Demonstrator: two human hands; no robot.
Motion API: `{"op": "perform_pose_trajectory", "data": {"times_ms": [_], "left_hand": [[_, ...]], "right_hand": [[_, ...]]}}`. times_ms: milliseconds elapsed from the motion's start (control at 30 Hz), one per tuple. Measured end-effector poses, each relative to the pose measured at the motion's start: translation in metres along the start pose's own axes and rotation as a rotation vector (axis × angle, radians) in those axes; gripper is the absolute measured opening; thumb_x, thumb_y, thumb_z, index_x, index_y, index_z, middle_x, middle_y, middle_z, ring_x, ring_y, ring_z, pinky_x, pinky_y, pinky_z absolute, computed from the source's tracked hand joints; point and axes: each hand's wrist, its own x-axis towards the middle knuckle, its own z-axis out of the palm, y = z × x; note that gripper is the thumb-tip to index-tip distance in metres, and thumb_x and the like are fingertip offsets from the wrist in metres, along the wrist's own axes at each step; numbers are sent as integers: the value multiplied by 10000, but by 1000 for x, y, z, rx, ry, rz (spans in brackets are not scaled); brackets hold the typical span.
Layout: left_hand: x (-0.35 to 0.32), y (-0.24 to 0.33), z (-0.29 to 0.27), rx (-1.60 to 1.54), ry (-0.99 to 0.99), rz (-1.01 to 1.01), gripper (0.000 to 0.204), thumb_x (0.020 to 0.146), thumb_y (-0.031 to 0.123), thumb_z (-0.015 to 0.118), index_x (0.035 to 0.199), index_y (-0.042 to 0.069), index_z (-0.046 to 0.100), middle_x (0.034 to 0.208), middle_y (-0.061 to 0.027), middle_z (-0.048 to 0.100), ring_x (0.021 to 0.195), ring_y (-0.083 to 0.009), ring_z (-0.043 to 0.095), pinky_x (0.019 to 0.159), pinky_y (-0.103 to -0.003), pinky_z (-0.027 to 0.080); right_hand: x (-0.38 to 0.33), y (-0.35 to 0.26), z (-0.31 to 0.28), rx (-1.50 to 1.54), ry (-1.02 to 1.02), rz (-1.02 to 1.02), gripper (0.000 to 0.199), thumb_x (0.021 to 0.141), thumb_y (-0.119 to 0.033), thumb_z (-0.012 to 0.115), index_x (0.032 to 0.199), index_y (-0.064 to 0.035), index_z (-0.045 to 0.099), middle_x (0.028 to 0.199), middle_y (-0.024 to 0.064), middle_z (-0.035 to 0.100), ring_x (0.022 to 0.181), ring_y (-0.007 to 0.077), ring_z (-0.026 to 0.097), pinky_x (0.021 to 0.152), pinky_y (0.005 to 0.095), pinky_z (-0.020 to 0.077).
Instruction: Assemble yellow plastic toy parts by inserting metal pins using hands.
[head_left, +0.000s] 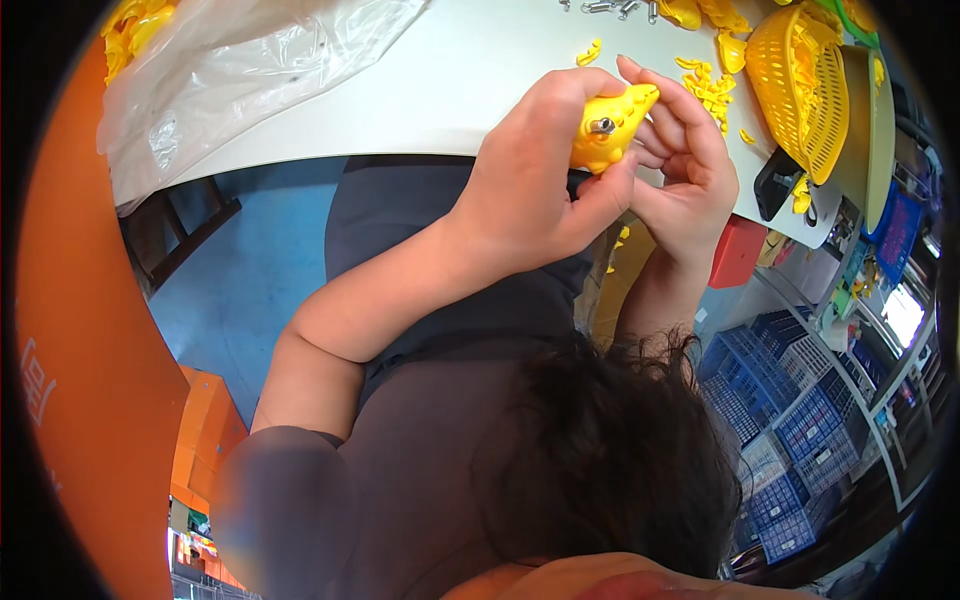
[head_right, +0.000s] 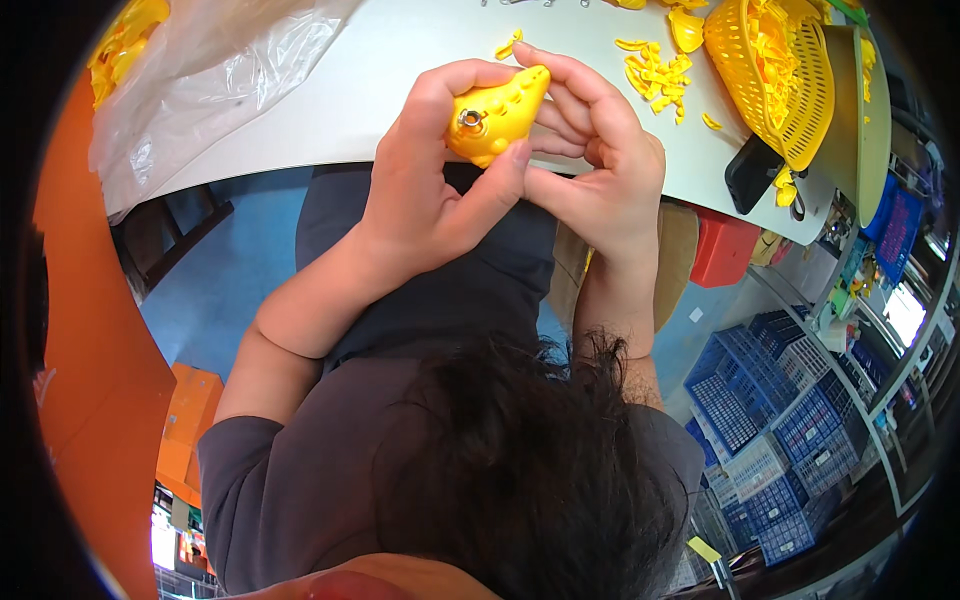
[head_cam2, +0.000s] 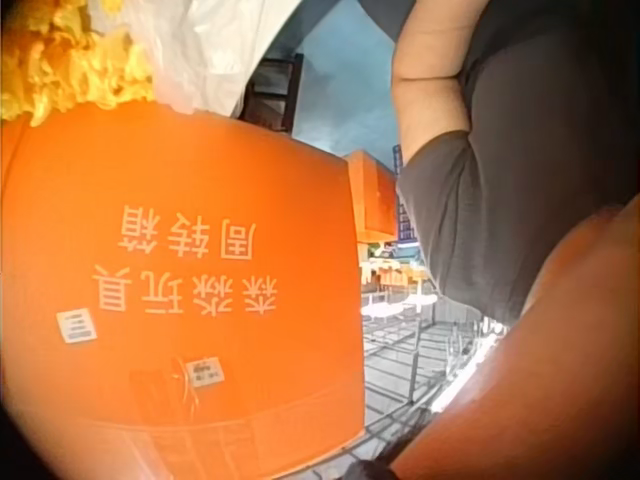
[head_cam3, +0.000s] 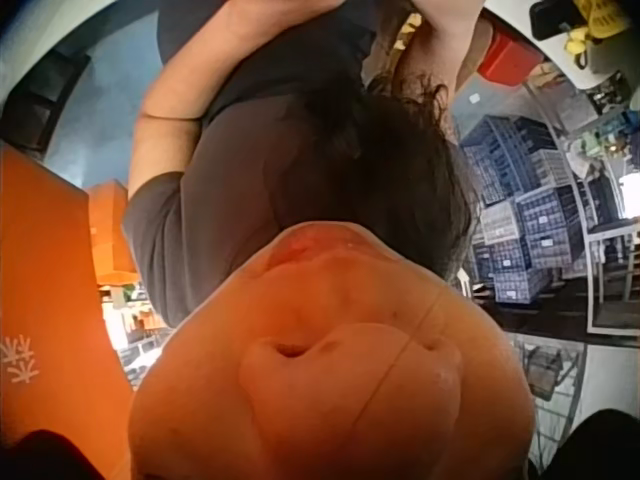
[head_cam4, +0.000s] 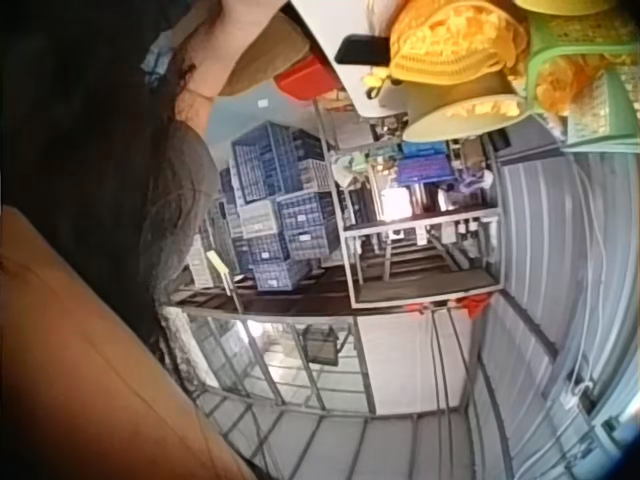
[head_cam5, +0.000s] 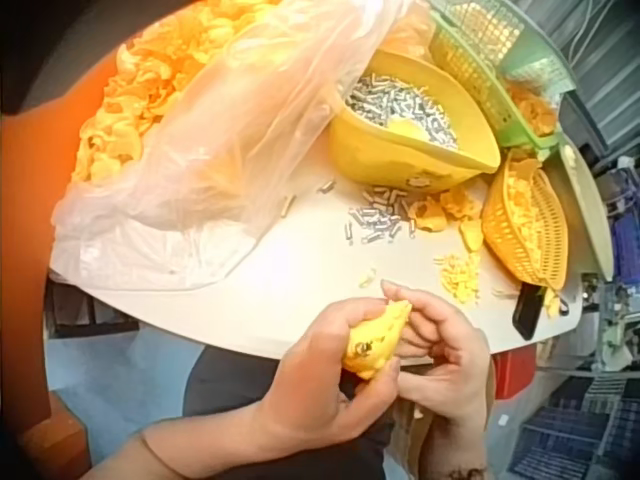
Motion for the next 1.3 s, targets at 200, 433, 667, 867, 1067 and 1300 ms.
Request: {"op": "perform_pose_trajectory", "data": {"times_ms": [200, 433, 667, 867, 1067, 1300], "left_hand": [[6, -9, -10, 97, -50, 133, 496, 757, 27, 690, 1208, 43, 483, 1051, -182, 574, 932, -349, 616, 798, -396, 524], [15, -8, -13, 89, -183, 193, 506, 738, -28, 654, 1216, 36, 499, 1148, -172, 599, 1087, -368, 581, 959, -425, 481], [17, -17, -19, 217, -180, 201, 463, 819, 30, 740, 1243, 56, 554, 1182, -174, 626, 1109, -356, 603, 942, -401, 504], [17, -11, -20, 205, -163, 130, 372, 823, 28, 753, 1176, 54, 639, 1144, -142, 671, 1062, -301, 653, 900, -349, 534], [22, -7, -20, 142, -190, 1, 422, 828, 36, 767, 1226, 31, 626, 1140, -118, 674, 1072, -235, 656, 921, -329, 530], [18, -18, -15, 52, -39, 30, 477, 763, 180, 832, 1158, -9, 642, 1014, -159, 675, 912, -316, 676, 810, -352, 548]], "right_hand": [[-2, 1, -3, 57, -90, 15, 637, 774, 117, 729, 1366, 90, 494, 1286, 205, 628, 1136, 217, 648, 962, 319, 540], [4, 21, -31, 148, -99, 33, 302, 878, 69, 661, 1175, 118, 650, 1142, 192, 697, 1030, 213, 680, 925, 300, 533], [-1, 37, -28, 10, -38, 22, 288, 866, 54, 699, 1151, 84, 678, 1120, 200, 707, 1004, 208, 689, 917, 299, 539], [-4, 40, -19, 47, 28, -24, 246, 875, 53, 696, 1119, 80, 687, 1093, 198, 715, 976, 196, 696, 876, 284, 555], [-5, 47, -14, 63, 112, 15, 232, 911, 28, 672, 1136, 89, 673, 1076, 200, 714, 941, 207, 705, 863, 288, 568], [4, 52, -12, 401, 135, -24, 229, 952, -6, 630, 1151, 106, 641, 1121, 222, 700, 1005, 239, 703, 884, 328, 590]]}}
